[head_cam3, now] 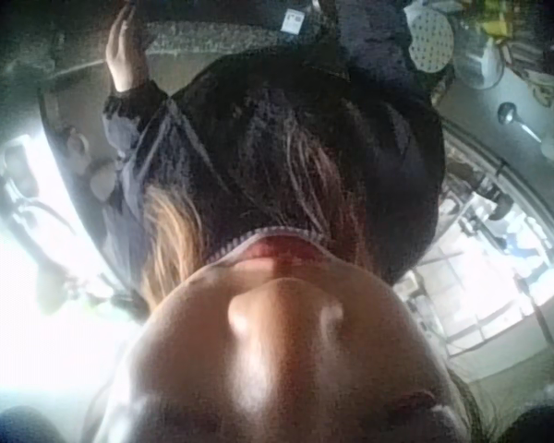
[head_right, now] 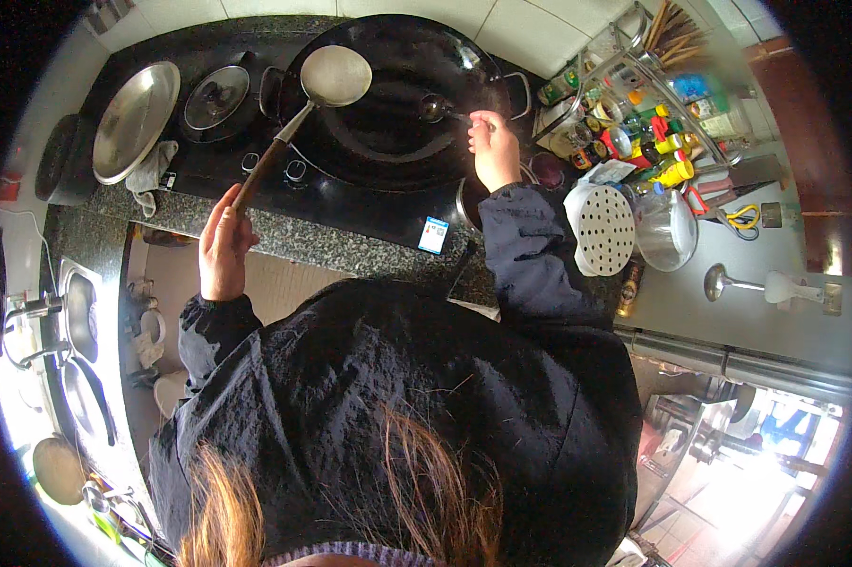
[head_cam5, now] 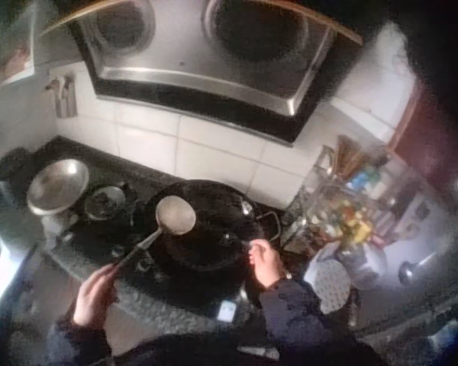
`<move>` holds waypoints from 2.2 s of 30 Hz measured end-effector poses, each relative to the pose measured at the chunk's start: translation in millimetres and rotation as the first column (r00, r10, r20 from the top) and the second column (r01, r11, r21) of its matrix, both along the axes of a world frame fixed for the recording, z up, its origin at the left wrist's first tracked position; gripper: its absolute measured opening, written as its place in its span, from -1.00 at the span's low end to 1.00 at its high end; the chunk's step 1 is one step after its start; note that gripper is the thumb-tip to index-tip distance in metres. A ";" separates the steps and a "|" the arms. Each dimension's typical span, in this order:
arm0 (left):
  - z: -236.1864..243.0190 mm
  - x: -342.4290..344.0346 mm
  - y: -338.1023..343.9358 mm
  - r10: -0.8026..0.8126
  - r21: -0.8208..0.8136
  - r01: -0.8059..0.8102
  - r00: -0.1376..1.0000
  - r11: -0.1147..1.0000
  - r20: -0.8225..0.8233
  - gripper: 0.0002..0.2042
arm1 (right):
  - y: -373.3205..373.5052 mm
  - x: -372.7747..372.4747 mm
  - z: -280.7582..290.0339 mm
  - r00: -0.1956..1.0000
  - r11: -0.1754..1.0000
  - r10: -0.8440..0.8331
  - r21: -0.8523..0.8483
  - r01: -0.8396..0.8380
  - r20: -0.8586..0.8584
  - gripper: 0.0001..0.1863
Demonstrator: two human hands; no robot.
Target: The person stands at a gas stove and uses a ladle to stir and transfer liquid between a wok and a small pot. They then move to the sink and scrub a metal lid with a sponge under running water.
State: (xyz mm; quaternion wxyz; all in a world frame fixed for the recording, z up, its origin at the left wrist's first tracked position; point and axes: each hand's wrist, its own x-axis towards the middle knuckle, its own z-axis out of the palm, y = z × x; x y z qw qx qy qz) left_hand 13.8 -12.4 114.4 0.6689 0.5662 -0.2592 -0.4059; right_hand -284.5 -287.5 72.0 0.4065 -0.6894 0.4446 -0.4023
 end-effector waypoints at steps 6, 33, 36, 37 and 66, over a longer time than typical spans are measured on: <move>4.2 1.4 5.0 0.031 0.014 -0.030 0.996 0.999 -0.083 -0.66 | 2.0 16.9 -5.0 0.967 0.961 -0.068 0.276 -0.002 0.245 -0.81; -15.1 -5.3 -12.3 0.108 -0.045 -0.112 0.991 0.993 -0.082 -0.75 | 85.2 -123.8 91.2 0.815 0.921 -0.363 0.308 0.240 0.451 -0.76; -16.7 -5.3 -13.0 0.114 -0.035 -0.113 0.993 0.993 0.020 -0.69 | 104.4 -147.7 92.6 0.831 0.915 -0.393 0.261 0.308 0.394 -0.79; -17.3 -5.6 -13.2 0.118 -0.012 -0.117 0.990 0.993 0.073 -0.68 | 109.9 -154.1 90.9 0.839 0.907 -0.412 0.248 0.340 0.357 -0.79; -46.5 -10.9 -6.3 0.096 0.011 -0.105 0.945 0.994 0.312 -0.60 | 130.3 -183.2 15.1 0.650 0.757 -0.653 0.363 0.544 0.388 -0.82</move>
